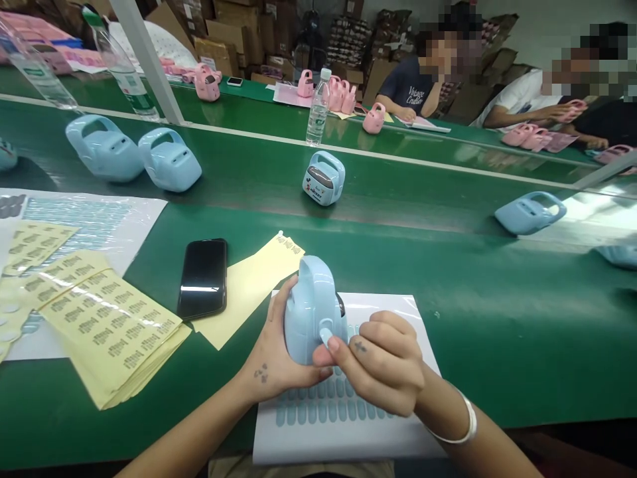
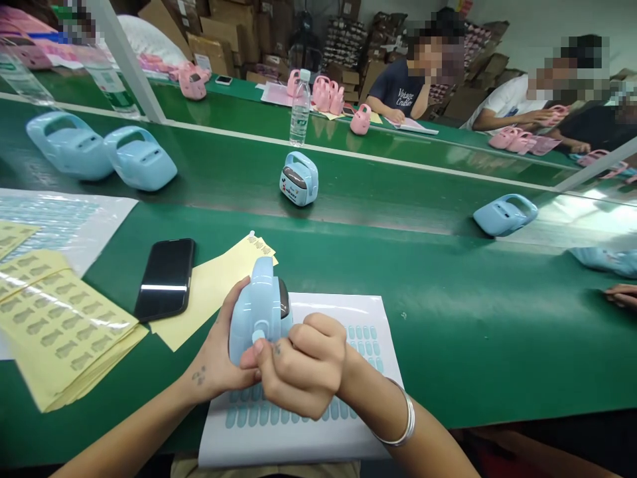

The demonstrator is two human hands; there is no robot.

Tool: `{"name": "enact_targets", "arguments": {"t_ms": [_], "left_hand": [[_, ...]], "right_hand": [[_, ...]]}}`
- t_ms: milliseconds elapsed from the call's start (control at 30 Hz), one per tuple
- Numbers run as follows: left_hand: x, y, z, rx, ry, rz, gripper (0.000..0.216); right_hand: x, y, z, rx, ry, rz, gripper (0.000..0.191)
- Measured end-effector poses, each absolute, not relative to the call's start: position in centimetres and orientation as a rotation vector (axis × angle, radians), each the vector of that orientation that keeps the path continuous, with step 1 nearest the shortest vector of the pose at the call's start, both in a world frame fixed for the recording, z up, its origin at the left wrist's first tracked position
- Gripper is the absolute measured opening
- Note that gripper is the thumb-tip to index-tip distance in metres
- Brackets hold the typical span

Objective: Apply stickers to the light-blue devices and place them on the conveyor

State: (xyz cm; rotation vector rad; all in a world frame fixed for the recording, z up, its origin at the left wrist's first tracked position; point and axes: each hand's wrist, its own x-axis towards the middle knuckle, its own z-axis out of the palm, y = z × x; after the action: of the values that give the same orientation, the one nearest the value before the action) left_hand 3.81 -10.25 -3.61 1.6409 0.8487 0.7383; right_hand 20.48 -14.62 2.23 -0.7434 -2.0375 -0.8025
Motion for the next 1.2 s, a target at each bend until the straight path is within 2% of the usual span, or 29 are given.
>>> {"name": "enact_targets", "arguments": {"t_ms": [200,867,1067,1100,1200], "left_hand": [[4.0,-10.4,-3.5,1.513,0.949,0.800,0.107],[4.0,-10.4,-4.3,1.620,1.188,0.890,0.104],[4.1,-10.3,-4.2,1.468,1.165,0.958,0.102],[4.1,-10.2,-4.1,1.437,1.168,0.958,0.101],[4.0,-9.8,-3.5,1.354,1.139,0.958,0.100]], "right_hand": [[20.6,-14.0,2.0,-0.761,-2.064,-0.877,0.014],[19.3,-13.7,1.2,-0.990,-1.988,-0.712,0.026],[19.4,-12.7,-0.8,-0.858,-1.905,-0.696,0.009],[19.4,-12.6,-1.2,-0.840,-1.901,-0.693,0.011],[19.2,-12.8,-1.5,-0.879,-1.981,-0.655,0.039]]}}
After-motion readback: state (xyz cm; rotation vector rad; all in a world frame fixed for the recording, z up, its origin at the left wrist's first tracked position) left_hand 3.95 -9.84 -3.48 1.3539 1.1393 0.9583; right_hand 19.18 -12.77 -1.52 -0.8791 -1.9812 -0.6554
